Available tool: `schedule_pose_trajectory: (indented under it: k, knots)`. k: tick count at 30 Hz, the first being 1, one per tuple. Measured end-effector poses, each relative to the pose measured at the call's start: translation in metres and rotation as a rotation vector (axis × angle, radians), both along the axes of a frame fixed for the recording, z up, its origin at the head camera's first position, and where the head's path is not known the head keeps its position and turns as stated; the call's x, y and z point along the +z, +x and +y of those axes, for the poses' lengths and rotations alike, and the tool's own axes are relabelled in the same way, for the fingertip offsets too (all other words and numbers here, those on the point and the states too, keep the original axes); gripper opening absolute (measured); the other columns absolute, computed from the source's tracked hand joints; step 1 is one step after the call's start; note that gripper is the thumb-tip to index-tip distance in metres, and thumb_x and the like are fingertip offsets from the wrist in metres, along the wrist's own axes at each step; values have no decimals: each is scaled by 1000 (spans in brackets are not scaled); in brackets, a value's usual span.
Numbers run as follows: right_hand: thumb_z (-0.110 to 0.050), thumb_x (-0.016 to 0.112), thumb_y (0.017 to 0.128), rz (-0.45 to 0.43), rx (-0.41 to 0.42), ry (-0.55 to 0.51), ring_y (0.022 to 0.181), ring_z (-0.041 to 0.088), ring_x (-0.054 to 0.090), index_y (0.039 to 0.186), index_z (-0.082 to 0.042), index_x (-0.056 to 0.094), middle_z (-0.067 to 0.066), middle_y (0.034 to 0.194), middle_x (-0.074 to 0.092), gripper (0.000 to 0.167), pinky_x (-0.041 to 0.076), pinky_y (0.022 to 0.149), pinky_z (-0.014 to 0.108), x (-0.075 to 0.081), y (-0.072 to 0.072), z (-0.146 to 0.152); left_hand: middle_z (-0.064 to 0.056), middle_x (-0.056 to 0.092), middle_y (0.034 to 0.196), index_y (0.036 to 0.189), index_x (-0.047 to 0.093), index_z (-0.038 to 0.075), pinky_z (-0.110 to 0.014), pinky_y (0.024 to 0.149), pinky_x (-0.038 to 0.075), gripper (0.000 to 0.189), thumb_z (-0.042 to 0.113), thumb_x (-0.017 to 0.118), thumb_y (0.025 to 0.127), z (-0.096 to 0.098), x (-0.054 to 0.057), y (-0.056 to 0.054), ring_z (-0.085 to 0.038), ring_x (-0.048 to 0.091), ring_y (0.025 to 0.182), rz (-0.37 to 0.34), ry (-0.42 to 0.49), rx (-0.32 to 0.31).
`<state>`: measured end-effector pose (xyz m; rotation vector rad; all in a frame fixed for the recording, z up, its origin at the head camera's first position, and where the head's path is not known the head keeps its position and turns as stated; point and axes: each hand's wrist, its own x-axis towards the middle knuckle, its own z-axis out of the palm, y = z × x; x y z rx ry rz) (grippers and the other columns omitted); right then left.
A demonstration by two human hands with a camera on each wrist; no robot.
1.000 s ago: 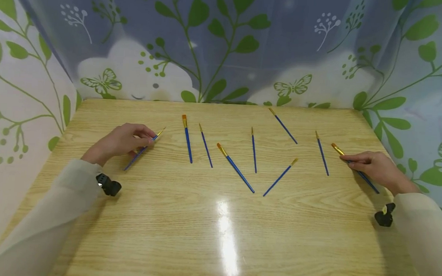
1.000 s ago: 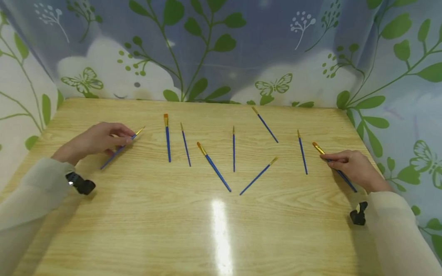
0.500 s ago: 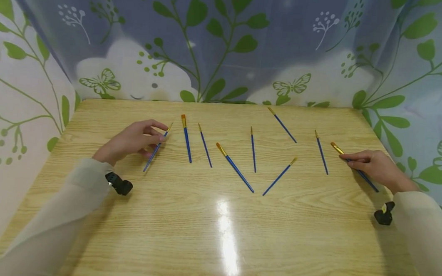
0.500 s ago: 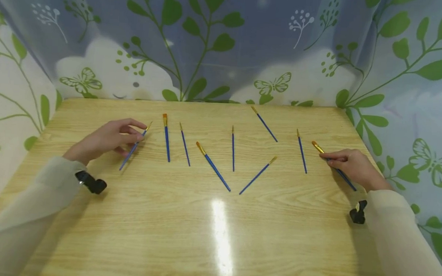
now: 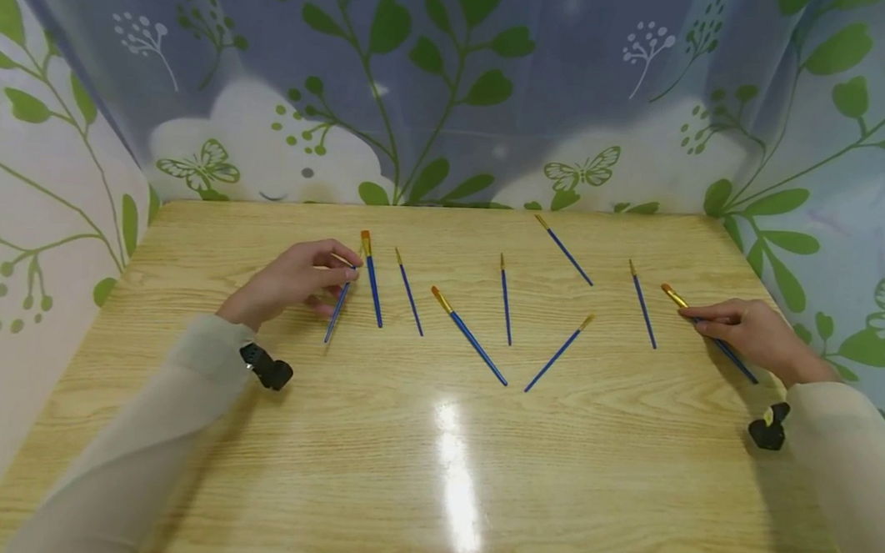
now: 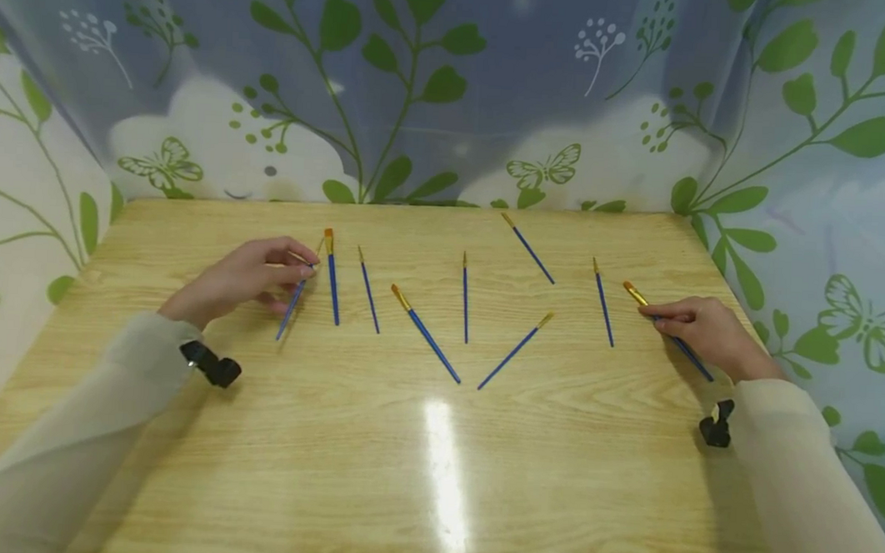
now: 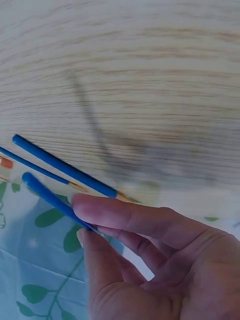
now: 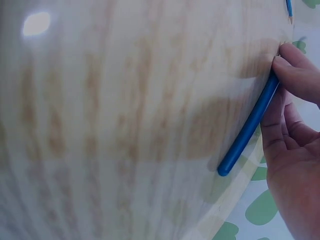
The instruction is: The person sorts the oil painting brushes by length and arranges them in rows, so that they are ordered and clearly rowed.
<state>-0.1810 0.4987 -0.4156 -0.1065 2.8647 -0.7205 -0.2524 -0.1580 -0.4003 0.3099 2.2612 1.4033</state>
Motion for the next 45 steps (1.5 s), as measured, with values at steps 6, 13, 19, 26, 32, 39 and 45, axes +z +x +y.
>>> schedule_pose_trajectory:
  k: [6,13,19,26,32,39,45]
  knots:
    - [-16,69,110,-1,1,15,88,-11,58,145,-3,69,26,133,73,38,46,73,22,0,-1,1,-21,54,145,150,57,5,-34,77,67,38,12,60,113,16,2,-1,-27,65,101,-11,4,0]
    - [-18,67,111,-16,1,27,89,-13,55,146,-4,69,26,133,73,38,47,74,21,2,-1,1,-21,51,147,154,54,4,-33,82,66,45,9,64,110,34,4,-2,-27,67,100,-17,24,1]
    - [-18,67,111,-25,1,24,91,-15,54,147,-4,68,27,135,72,38,47,75,20,2,-1,1,-20,50,149,155,54,5,-37,85,67,48,5,65,109,51,4,-5,-30,67,99,-27,56,-3]
    - [-18,66,111,-32,2,38,89,-13,55,147,-4,67,28,135,71,38,47,74,22,3,0,1,-19,51,146,156,53,4,-37,84,67,50,2,66,108,75,2,-10,-25,68,97,-45,94,-2]
    - [-18,65,112,-44,-2,30,91,-17,53,149,-4,66,27,137,71,39,48,75,20,3,0,1,-20,52,145,155,53,4,-42,86,67,50,3,67,107,95,-1,-12,-25,72,100,-34,121,-7]
    - [-18,66,112,-36,-2,15,92,-20,51,148,-3,66,29,141,68,39,49,76,18,4,1,0,-20,54,146,153,55,4,-46,91,66,50,2,69,106,117,-1,-8,-32,74,100,-32,157,15]
    - [-18,67,111,-28,2,16,92,-19,52,147,-3,67,29,139,70,39,49,76,18,3,1,0,-19,55,146,152,56,3,-51,97,64,50,2,71,105,127,-2,-5,-35,76,101,-34,179,38]
